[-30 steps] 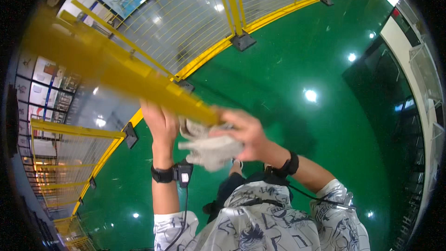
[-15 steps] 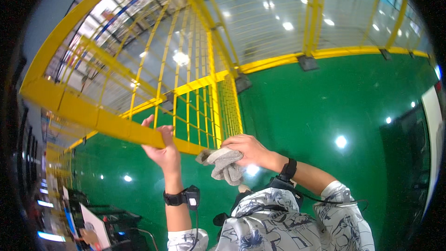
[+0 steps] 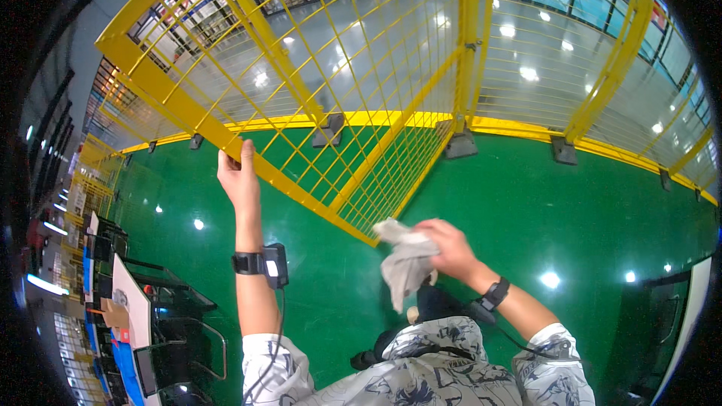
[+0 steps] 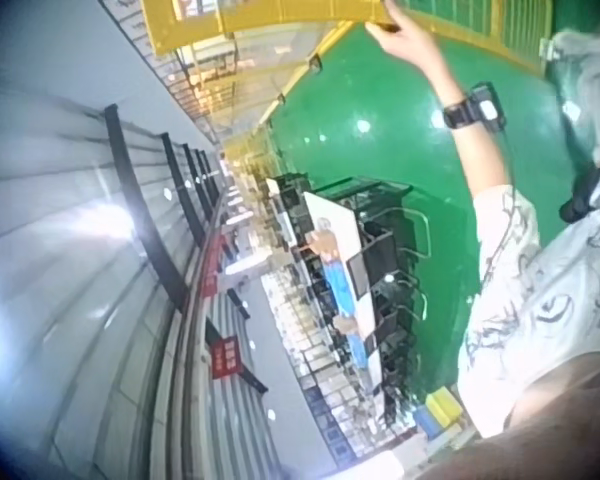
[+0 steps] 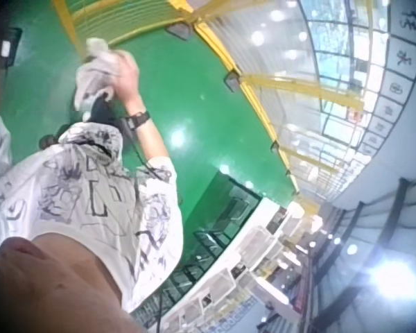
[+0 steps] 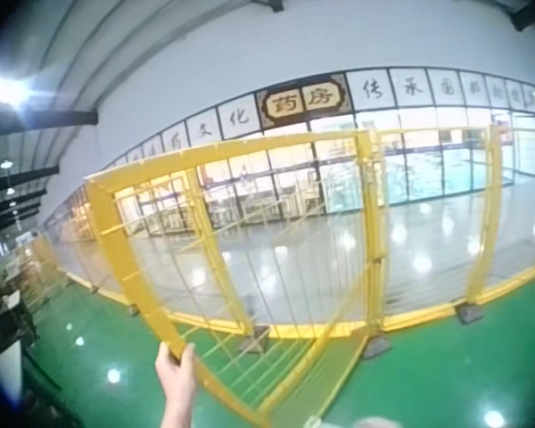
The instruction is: Using a cloth to wipe down a yellow mesh security gate.
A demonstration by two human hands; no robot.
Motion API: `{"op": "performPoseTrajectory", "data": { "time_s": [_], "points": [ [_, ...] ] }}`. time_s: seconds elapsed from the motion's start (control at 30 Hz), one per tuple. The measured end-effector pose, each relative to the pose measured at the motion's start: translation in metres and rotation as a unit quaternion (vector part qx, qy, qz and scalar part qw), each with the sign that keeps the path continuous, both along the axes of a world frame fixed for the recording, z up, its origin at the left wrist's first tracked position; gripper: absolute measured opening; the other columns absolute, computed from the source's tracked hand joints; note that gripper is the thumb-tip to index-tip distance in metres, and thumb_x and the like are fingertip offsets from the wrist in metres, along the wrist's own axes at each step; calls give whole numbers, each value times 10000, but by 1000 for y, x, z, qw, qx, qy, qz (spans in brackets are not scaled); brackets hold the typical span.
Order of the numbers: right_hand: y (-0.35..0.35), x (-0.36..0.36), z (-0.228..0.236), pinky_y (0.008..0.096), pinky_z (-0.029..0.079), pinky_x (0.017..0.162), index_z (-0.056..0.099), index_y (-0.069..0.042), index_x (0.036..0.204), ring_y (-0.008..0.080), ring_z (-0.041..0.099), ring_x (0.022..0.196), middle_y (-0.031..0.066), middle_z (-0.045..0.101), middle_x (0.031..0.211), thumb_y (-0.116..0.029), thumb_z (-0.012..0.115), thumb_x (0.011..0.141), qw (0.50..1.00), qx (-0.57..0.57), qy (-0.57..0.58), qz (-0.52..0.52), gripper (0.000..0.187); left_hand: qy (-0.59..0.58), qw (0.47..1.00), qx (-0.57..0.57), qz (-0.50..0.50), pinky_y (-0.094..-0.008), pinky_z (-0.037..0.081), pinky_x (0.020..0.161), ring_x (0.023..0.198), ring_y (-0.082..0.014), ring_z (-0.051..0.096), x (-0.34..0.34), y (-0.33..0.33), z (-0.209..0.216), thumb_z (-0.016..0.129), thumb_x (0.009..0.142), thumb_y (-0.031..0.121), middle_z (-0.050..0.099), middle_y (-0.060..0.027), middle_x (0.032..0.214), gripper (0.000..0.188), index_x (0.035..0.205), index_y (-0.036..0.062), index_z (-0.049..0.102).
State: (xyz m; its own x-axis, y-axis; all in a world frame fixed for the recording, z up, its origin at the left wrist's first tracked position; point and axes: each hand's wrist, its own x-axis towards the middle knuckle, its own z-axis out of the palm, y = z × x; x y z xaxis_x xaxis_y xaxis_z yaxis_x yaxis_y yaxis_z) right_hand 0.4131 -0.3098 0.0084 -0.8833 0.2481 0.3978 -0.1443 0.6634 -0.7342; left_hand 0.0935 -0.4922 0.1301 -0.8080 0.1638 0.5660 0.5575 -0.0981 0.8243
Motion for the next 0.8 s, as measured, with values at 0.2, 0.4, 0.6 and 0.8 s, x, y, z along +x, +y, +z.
{"op": "performPoseTrajectory", "data": {
  "time_s": [0.2,0.4,0.6,0.8],
  "points": [
    [45,-32,-25,352,486,860,618,2,1066,317,614,979,154,609,1061,28,537,662,991,-56,-17,-121,413,-61,998,-6,8,-227,410,663,730,-61,516,-73,-18,-11,682,889,199,606,8,831,205,935,21,591],
    [74,-92,-45,323,484,843,620,1,1062,305,616,962,144,612,1043,36,544,671,988,-101,18,-113,400,0,998,-7,59,-261,444,727,830,-118,556,-132,-1,-38,637,921,220,615,-66,971,300,1087,-13,545],
    [72,-146,-24,328,487,852,627,-5,1047,307,610,976,134,612,1061,96,579,613,996,-89,-19,-12,448,68,966,-86,235,-289,465,767,849,-148,568,-167,25,-36,735,825,137,541,-56,950,458,1190,-57,541],
    [79,-194,-45,361,477,886,601,-10,1071,316,587,1040,135,604,1088,23,599,631,993,-76,-93,-3,441,32,976,-48,212,-288,491,730,785,-159,593,-224,48,-34,767,785,122,589,-68,938,446,1140,-69,575]
  ]
}}
